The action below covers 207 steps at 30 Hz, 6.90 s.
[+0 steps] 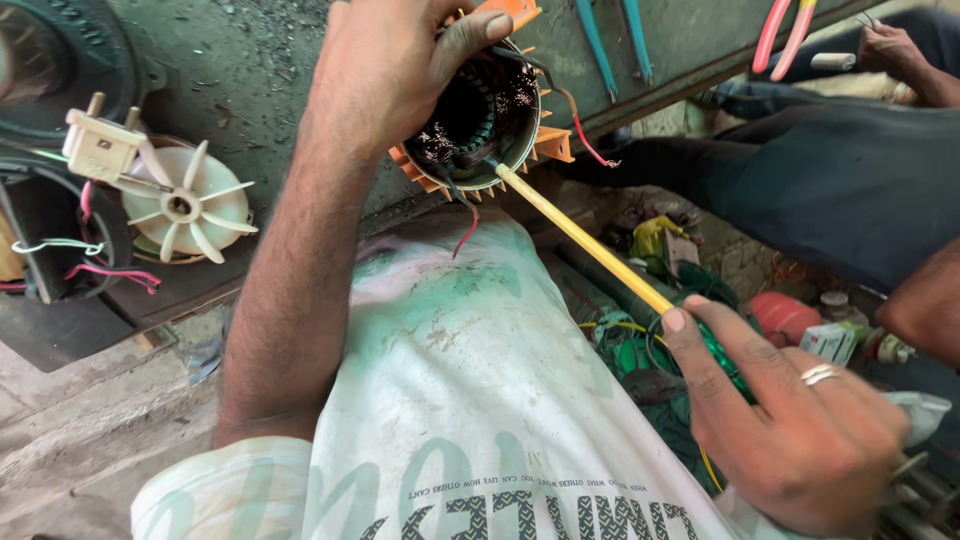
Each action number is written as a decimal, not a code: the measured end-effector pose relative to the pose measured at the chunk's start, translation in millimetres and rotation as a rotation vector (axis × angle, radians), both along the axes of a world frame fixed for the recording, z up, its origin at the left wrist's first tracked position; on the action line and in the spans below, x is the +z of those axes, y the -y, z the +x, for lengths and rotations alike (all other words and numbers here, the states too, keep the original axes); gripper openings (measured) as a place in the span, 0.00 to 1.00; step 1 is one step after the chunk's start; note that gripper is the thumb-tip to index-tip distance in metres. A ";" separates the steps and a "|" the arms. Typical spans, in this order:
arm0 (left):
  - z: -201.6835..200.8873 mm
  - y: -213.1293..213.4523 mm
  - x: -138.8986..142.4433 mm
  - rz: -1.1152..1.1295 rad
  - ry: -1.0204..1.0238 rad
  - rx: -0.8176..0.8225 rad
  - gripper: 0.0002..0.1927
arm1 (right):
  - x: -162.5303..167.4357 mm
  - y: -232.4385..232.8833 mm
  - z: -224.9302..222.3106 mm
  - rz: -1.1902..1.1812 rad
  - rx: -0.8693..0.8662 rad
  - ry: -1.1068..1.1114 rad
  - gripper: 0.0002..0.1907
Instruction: The person uses pliers and a screwdriver to remove and adjust copper windings inside an orange motor housing. They repeatedly scrape and pull at the internal coils while holding the housing on a workbench.
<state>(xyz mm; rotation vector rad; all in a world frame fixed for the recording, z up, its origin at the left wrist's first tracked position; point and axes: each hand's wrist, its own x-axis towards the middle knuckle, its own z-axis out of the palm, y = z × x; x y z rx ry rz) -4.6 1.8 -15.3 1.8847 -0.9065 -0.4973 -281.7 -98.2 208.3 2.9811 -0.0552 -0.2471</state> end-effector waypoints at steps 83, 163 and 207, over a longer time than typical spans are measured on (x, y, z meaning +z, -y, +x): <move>2.4 6.1 -26.0 -0.233 -0.117 -0.021 0.16 | -64.3 -21.2 89.3 0.476 0.787 0.428 0.14; -107.5 -36.2 96.5 -0.332 -0.175 0.126 0.17 | -68.4 145.5 55.0 0.425 -0.077 0.394 0.14; -182.5 1.9 20.4 -0.924 -1.821 -0.155 0.18 | -14.3 -4.1 205.0 -0.495 0.302 -0.908 0.04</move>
